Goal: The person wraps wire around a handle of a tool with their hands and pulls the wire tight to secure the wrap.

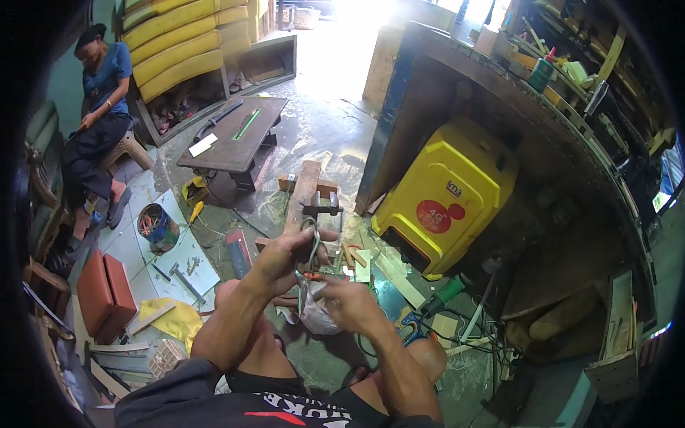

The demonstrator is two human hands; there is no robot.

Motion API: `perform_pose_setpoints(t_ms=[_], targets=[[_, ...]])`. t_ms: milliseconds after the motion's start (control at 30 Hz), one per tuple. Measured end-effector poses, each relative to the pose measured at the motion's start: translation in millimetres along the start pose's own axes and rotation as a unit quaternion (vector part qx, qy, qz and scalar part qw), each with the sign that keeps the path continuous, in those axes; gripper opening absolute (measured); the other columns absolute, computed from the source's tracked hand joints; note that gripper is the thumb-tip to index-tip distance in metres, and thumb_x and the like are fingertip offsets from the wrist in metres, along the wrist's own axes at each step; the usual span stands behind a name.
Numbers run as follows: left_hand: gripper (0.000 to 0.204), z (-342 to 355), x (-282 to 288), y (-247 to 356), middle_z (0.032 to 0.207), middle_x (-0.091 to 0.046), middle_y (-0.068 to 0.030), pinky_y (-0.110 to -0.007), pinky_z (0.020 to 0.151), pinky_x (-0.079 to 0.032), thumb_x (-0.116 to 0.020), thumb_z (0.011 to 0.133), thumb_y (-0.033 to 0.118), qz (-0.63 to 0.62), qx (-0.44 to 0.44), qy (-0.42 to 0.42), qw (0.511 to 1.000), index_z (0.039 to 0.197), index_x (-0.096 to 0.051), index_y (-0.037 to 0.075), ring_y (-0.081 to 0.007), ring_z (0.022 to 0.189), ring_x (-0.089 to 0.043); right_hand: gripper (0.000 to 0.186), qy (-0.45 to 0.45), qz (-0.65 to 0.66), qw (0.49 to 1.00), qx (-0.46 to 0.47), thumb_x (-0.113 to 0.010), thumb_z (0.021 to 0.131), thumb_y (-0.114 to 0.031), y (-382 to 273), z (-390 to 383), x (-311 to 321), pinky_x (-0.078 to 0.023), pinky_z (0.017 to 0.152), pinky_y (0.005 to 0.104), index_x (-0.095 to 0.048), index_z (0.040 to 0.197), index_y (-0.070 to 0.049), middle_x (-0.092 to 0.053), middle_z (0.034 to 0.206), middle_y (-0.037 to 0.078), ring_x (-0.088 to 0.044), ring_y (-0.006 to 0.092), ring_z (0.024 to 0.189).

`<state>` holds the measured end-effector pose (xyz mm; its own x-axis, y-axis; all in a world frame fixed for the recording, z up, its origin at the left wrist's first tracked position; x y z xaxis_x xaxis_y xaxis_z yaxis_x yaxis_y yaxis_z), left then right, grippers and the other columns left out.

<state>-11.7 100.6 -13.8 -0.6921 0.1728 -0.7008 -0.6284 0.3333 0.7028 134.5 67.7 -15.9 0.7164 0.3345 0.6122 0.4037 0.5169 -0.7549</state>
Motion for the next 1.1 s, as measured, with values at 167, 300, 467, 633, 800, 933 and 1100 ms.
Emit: perform_pose_setpoints(t_ms=[167, 300, 467, 633, 800, 933, 1100], targets=[[0.035, -5.2, -7.4, -11.2, 0.095, -0.067, -0.0057, -0.027, 0.077, -0.052, -0.046, 0.107, 0.026, 0.06, 0.006, 0.006, 0.998, 0.126, -0.061, 0.0, -0.0136, 0.085, -0.064, 0.051, 0.118, 0.24, 0.961, -0.066, -0.065, 0.088, -0.001, 7.3, 16.5, 23.6, -0.048, 0.103, 0.0366, -0.053, 0.137, -0.002, -0.063, 0.132, 0.014, -0.061, 0.0256, 0.123], [0.036, -2.4, -16.6, -14.2, 0.106, -0.068, -0.0078, -0.029, 0.085, -0.051, -0.046, 0.108, 0.026, 0.147, -0.024, 0.036, 0.988, 0.127, -0.062, 0.0, -0.0142, 0.094, -0.063, 0.044, 0.062, 0.253, 0.957, -0.125, -0.068, 0.092, -0.011, 9.3, 11.6, 15.5, -0.05, 0.09, 0.0303, -0.057, 0.133, 0.0, -0.065, 0.111, 0.01, -0.063, 0.0141, 0.101], [0.036, 2.2, -13.9, -12.8, 0.1, -0.065, -0.0012, -0.027, 0.084, -0.05, -0.044, 0.109, 0.03, 0.29, -0.107, 0.063, 0.949, 0.13, -0.061, 0.006, -0.0085, 0.089, -0.06, 0.03, 0.172, 0.119, 0.97, -0.123, -0.073, 0.09, -0.019, -10.5, 0.3, 34.1, -0.05, 0.065, 0.0299, -0.07, 0.113, 0.001, -0.063, 0.073, 0.011, -0.063, 0.0112, 0.071], [0.036, 8.2, -15.3, -28.8, 0.098, -0.064, -0.0039, -0.028, 0.083, -0.047, -0.043, 0.109, 0.032, 0.283, -0.094, 0.063, 0.952, 0.121, -0.064, 0.005, -0.0108, 0.09, -0.056, 0.04, 0.155, -0.065, 0.98, -0.106, -0.076, 0.085, -0.021, -36.9, -2.4, 35.6, -0.051, 0.055, 0.0396, -0.067, 0.12, -0.006, -0.064, 0.065, 0.016, -0.066, 0.0296, 0.055], [0.046, 4.3, -33.5, -38.2, 0.1, -0.061, -0.0053, -0.029, 0.088, -0.044, -0.035, 0.11, 0.044, 0.219, -0.027, 0.043, 0.974, 0.126, -0.059, 0.008, -0.0116, 0.097, -0.053, 0.037, 0.245, -0.129, 0.96, -0.049, -0.077, 0.083, -0.024, -38.4, -10.1, 28.9, -0.053, 0.055, 0.0392, -0.07, 0.116, -0.008, -0.066, 0.068, 0.017, -0.069, 0.0312, 0.06], [0.051, -1.9, -42.6, -38.0, 0.11, -0.056, -0.0057, -0.029, 0.094, -0.041, -0.03, 0.11, 0.047, 0.219, -0.08, 0.018, 0.972, 0.131, -0.053, 0.006, -0.0123, 0.102, -0.05, 0.03, 0.221, -0.033, 0.971, -0.086, -0.075, 0.084, -0.022, -31.3, -8.0, 38.9, -0.055, 0.059, 0.0402, -0.073, 0.11, -0.009, -0.069, 0.074, 0.018, -0.071, 0.0336, 0.066], [0.046, 2.2, -43.0, -38.8, 0.113, -0.053, -0.0053, -0.028, 0.096, -0.041, -0.033, 0.111, 0.04, 0.217, -0.078, -0.034, 0.972, 0.138, -0.047, 0.006, -0.014, 0.106, -0.051, 0.026, 0.238, -0.071, 0.966, -0.072, -0.072, 0.086, -0.021, -29.5, -7.5, 39.6, -0.055, 0.06, 0.0397, -0.074, 0.111, -0.012, -0.069, 0.076, 0.018, -0.07, 0.0342, 0.066]])
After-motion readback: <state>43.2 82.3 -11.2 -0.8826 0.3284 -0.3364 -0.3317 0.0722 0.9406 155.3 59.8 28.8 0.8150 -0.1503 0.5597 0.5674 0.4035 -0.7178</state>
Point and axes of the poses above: each hand's wrist, its own z-axis towards the middle knuckle, its own x-axis out of the back of the hand, y = z × x, the point moved 6 cm from there along z, towards the middle knuckle
